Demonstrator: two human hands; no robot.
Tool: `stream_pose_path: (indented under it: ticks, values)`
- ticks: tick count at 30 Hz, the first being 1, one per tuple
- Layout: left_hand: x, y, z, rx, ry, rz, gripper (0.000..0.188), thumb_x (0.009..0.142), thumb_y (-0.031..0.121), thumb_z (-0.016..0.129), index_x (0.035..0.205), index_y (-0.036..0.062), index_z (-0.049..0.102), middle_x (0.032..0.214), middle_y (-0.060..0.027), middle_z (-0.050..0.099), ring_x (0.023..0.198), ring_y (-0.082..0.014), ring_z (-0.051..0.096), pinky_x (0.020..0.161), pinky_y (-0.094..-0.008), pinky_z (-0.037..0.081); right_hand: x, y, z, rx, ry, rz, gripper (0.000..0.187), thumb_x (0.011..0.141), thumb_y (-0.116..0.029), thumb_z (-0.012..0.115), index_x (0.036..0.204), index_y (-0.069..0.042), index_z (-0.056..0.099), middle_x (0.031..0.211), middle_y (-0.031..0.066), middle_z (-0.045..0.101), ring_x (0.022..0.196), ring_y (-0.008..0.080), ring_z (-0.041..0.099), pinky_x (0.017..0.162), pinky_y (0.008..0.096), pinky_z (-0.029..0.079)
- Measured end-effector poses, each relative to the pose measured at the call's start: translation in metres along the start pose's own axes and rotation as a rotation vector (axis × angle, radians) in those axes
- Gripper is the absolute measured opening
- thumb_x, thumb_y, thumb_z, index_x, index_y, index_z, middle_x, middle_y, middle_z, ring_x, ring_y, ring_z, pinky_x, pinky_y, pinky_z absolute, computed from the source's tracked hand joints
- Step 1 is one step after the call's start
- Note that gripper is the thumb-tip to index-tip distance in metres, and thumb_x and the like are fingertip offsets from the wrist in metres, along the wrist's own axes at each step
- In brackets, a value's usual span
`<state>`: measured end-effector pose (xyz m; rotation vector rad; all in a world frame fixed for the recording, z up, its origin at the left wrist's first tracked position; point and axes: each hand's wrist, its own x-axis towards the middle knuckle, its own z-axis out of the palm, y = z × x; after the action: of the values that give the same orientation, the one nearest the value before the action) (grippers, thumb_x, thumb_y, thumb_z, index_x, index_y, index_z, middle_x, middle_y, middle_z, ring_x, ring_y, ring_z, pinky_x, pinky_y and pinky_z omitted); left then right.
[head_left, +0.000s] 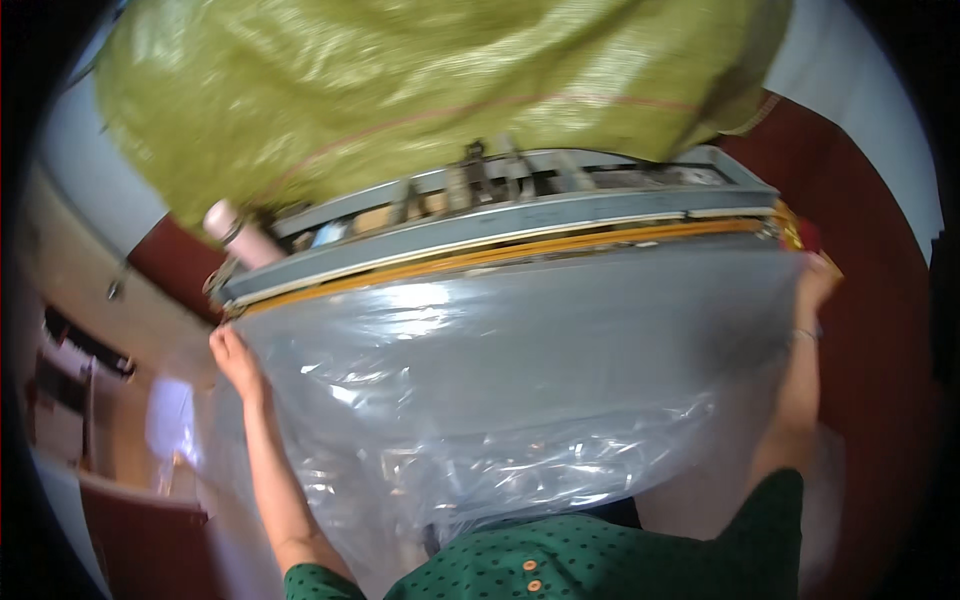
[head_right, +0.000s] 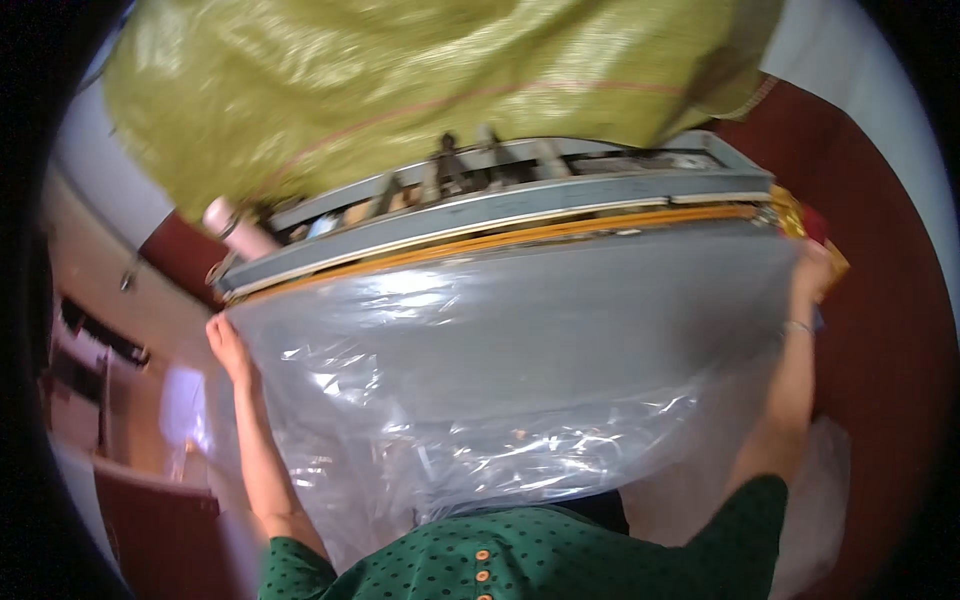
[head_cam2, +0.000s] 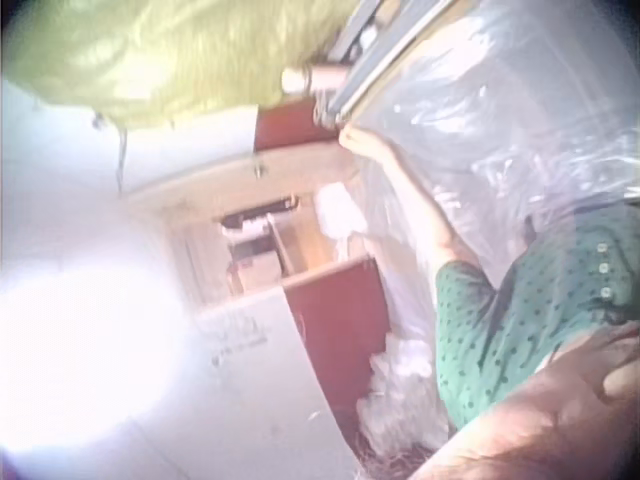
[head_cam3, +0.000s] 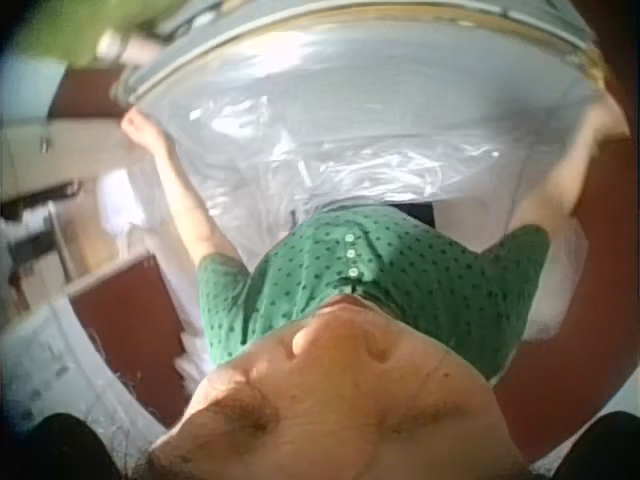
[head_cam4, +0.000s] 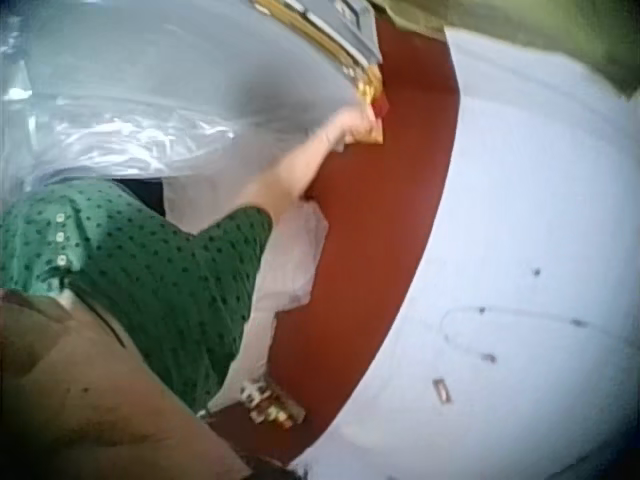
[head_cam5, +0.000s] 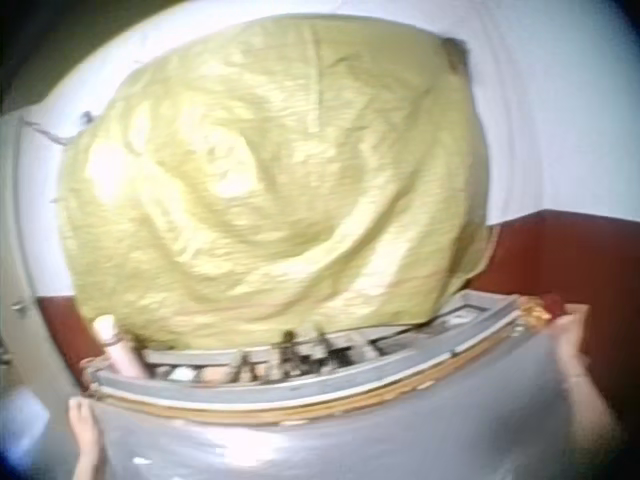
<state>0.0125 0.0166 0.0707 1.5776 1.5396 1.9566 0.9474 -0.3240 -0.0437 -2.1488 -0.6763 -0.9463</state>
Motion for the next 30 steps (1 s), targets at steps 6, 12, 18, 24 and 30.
stream_pose_path:
  ticks: [6, 12, 18, 24, 30]
  values:
    - [0.025, -0.179, 0.018, 0.143, -0.084, -0.078, 0.017, 0.089, 0.017, 0.048, 0.075, 0.0070, 0.045, 0.068, 0.0029, 0.041, 0.062, -0.0066, 0.036, 0.055, -0.0227, 0.033, -0.019, -0.077, 0.060, 0.445, -0.037, 0.075, 0.019, 0.086, -0.021, 0.056, 0.080, -0.004, 0.050, 0.063, 0.0017, 0.045, 0.059, 0.0107, 0.044, 0.056, 0.0278, 0.039]
    - [0.043, -0.175, 0.037, -0.060, -0.121, -0.191, 0.017, 0.088, 0.014, 0.051, 0.074, 0.0096, 0.044, 0.063, 0.0062, 0.036, 0.057, -0.0046, 0.031, 0.051, -0.0206, 0.027, -0.022, -0.142, 0.066, 0.658, -0.167, 0.253, 0.021, 0.085, -0.021, 0.059, 0.079, -0.002, 0.051, 0.063, 0.0030, 0.051, 0.057, 0.0118, 0.048, 0.054, 0.0283, 0.039]
    - [0.054, -0.183, 0.046, -0.068, -0.148, -0.184, 0.018, 0.086, 0.017, 0.056, 0.075, 0.0094, 0.045, 0.064, 0.0059, 0.038, 0.057, -0.0047, 0.031, 0.051, -0.0204, 0.027, -0.017, -0.132, 0.081, 0.889, -0.053, 0.404, 0.019, 0.080, -0.014, 0.066, 0.075, -0.006, 0.050, 0.061, -0.0014, 0.050, 0.054, 0.0057, 0.045, 0.051, 0.0215, 0.038]
    - [0.052, -0.180, 0.045, 0.046, -0.054, -0.189, 0.013, 0.085, 0.016, 0.053, 0.080, 0.0076, 0.045, 0.066, 0.0018, 0.046, 0.057, -0.0065, 0.040, 0.049, -0.0209, 0.034, -0.011, -0.118, 0.084, 0.770, -0.138, 0.533, 0.013, 0.083, -0.010, 0.059, 0.090, -0.008, 0.048, 0.063, 0.0034, 0.053, 0.049, 0.0109, 0.049, 0.042, 0.0244, 0.040]
    - [0.045, -0.157, 0.042, 0.092, 0.050, -0.220, 0.013, 0.085, 0.014, 0.048, 0.095, 0.0053, 0.047, 0.080, -0.0034, 0.051, 0.061, -0.0101, 0.048, 0.051, -0.0240, 0.042, -0.007, -0.133, 0.065, 0.858, -0.126, 0.646, 0.012, 0.089, -0.013, 0.049, 0.099, -0.008, 0.045, 0.064, 0.0061, 0.054, 0.046, 0.0133, 0.050, 0.039, 0.0251, 0.040]
